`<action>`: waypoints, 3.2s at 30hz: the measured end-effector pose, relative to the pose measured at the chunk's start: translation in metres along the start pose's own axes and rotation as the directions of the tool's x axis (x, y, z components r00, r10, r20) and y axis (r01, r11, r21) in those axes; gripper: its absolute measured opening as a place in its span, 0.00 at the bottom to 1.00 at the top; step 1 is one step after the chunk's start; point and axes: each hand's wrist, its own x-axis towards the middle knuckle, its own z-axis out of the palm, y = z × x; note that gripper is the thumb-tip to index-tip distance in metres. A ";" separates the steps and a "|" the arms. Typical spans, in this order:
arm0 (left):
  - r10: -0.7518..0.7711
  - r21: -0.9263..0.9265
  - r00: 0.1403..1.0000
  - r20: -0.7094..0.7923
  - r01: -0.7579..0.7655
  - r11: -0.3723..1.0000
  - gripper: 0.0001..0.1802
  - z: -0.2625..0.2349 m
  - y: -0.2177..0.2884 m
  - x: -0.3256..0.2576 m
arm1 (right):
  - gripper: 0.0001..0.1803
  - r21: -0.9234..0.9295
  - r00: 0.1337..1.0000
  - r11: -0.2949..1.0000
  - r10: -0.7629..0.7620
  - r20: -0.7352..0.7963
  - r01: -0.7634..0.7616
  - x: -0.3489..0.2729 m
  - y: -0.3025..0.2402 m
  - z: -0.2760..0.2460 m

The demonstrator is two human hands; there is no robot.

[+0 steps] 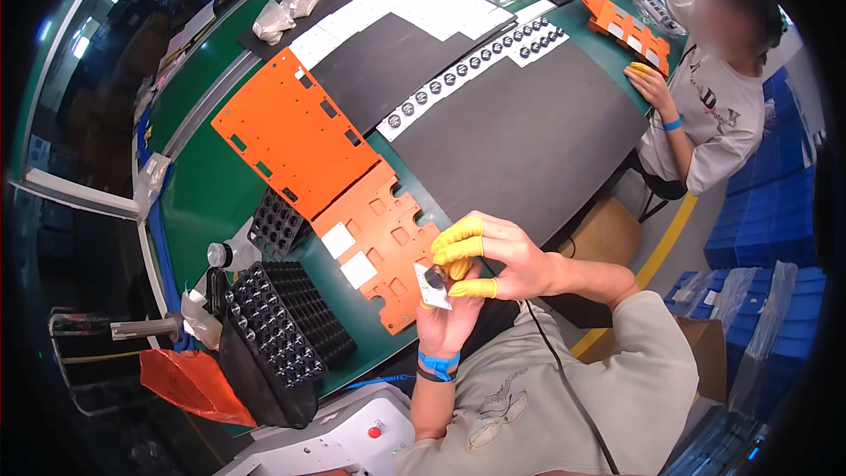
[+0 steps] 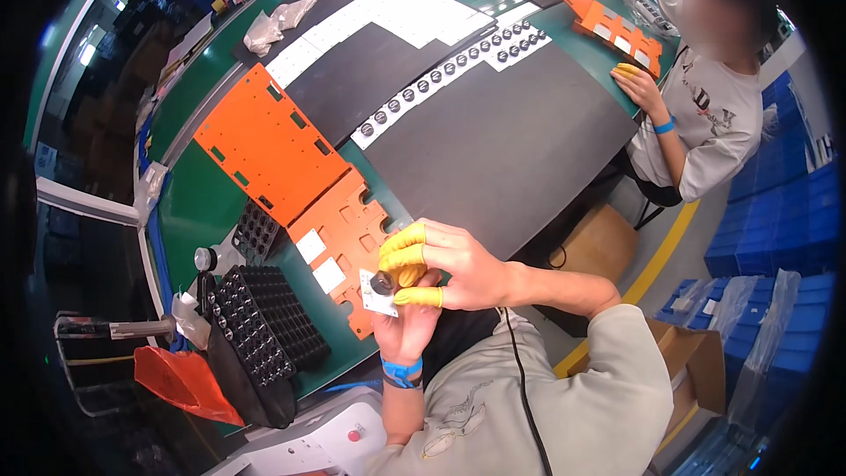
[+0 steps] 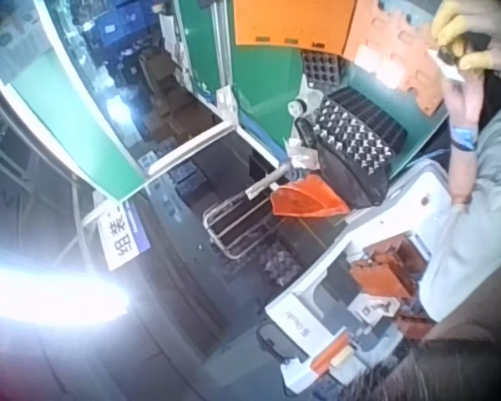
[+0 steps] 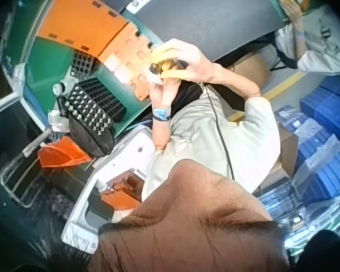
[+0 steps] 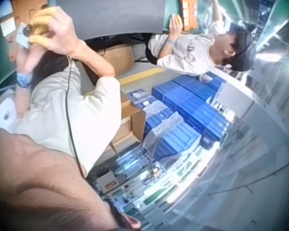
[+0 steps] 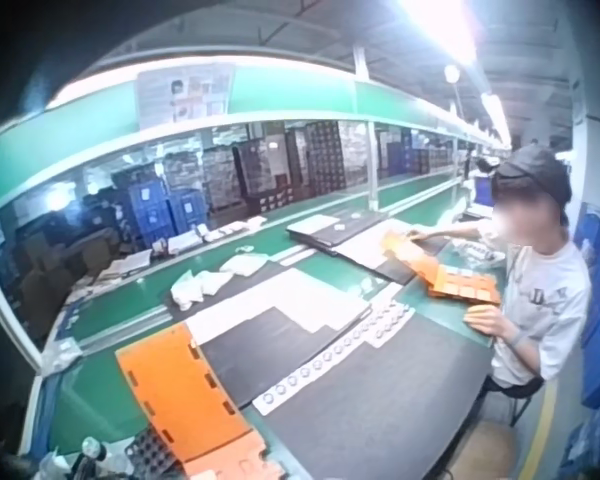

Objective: The person assembles small electronic components onto orange circuit boards at a factory workstation. They pick up small silver parts from a tray, place them onto the boards, and use a white machine to process the boards. The person wears yellow finger cots and handles the boards one at a time.

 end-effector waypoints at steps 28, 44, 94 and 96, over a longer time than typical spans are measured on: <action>0.755 0.681 0.587 0.292 0.427 -0.595 0.50 -0.027 0.034 -0.039 | 0.17 -0.867 0.890 0.215 0.036 -0.454 -0.451 0.038 0.247 -0.187; 0.771 0.684 0.609 0.187 0.483 -0.547 0.41 -0.015 0.086 -0.028 | 0.24 -0.852 0.859 0.245 -0.116 -0.499 -0.462 0.028 0.247 -0.185; 0.553 0.929 0.818 -0.159 -0.066 0.365 0.12 -0.005 0.055 0.060 | 0.12 -0.531 0.885 0.735 0.207 -0.417 -0.422 0.024 0.118 -0.110; 0.576 0.945 0.807 -0.129 -0.076 0.319 0.12 -0.011 0.056 0.058 | 0.12 -0.632 0.886 0.655 0.132 -0.444 -0.414 0.027 0.151 -0.127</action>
